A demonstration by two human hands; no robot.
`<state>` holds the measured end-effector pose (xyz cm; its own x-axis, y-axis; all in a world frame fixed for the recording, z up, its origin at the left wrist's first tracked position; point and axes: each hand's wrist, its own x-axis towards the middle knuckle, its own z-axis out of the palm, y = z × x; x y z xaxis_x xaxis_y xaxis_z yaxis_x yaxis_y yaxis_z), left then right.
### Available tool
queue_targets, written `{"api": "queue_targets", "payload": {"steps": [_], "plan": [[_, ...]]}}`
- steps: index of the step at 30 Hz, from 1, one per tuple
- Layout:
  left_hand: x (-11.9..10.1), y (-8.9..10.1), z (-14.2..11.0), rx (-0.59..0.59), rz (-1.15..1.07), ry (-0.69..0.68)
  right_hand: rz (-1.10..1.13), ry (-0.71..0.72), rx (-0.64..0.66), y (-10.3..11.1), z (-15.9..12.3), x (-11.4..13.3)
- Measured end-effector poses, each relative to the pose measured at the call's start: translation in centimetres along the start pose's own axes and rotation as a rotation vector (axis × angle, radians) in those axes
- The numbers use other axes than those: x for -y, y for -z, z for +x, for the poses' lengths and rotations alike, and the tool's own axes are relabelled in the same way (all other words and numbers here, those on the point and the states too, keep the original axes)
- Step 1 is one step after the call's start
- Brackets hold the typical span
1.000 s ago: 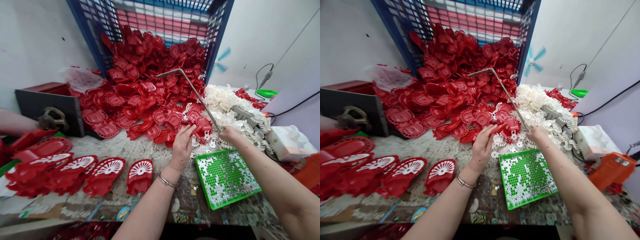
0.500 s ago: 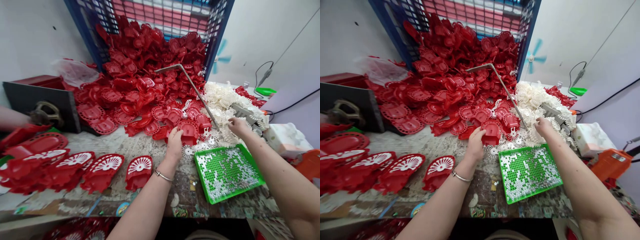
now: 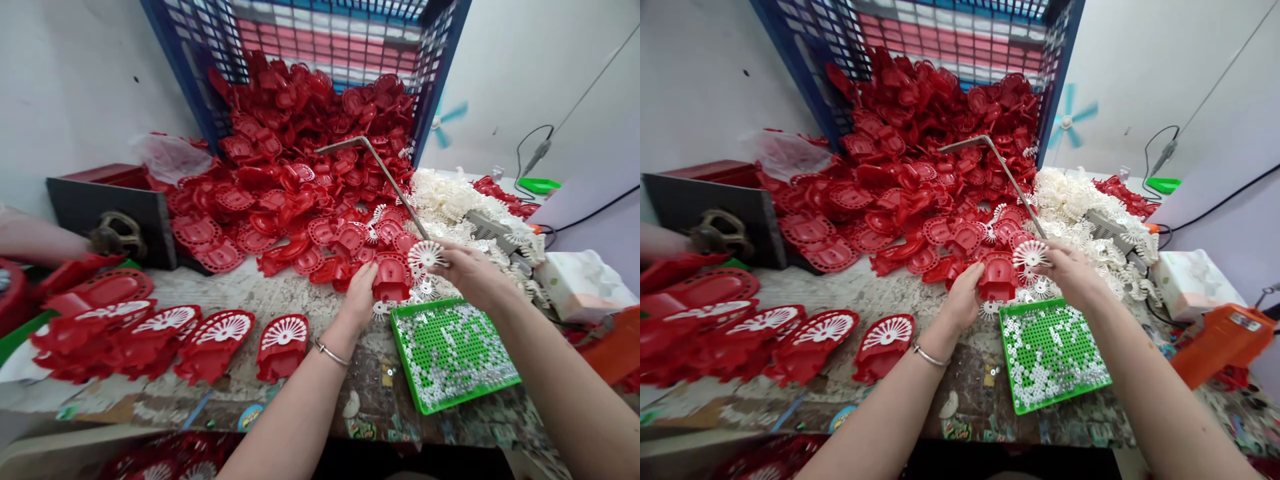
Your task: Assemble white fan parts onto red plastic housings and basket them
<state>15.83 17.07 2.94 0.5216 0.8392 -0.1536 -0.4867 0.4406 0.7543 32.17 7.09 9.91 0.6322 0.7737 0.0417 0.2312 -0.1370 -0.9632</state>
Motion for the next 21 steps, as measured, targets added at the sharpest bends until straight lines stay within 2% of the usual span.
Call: {"api": "queue_targets", "payload": {"steps": [4,7,15,21], "plan": [[0.0,-0.4,-0.4,0.128,-0.059,0.050,-0.076,0.051,0.111,-4.1,-1.3,0.7],[0.1,-0.6,-0.5,0.205,-0.145,0.078,-0.188,0.126,0.096,-5.5,-1.1,0.2],[0.9,0.0,0.1,0.151,-0.106,0.013,-0.519,0.392,0.030,-5.2,-0.6,-0.4],[0.4,-0.2,-0.4,0.152,0.018,-0.070,-0.644,0.514,0.018,-5.7,-0.8,-0.8]]}}
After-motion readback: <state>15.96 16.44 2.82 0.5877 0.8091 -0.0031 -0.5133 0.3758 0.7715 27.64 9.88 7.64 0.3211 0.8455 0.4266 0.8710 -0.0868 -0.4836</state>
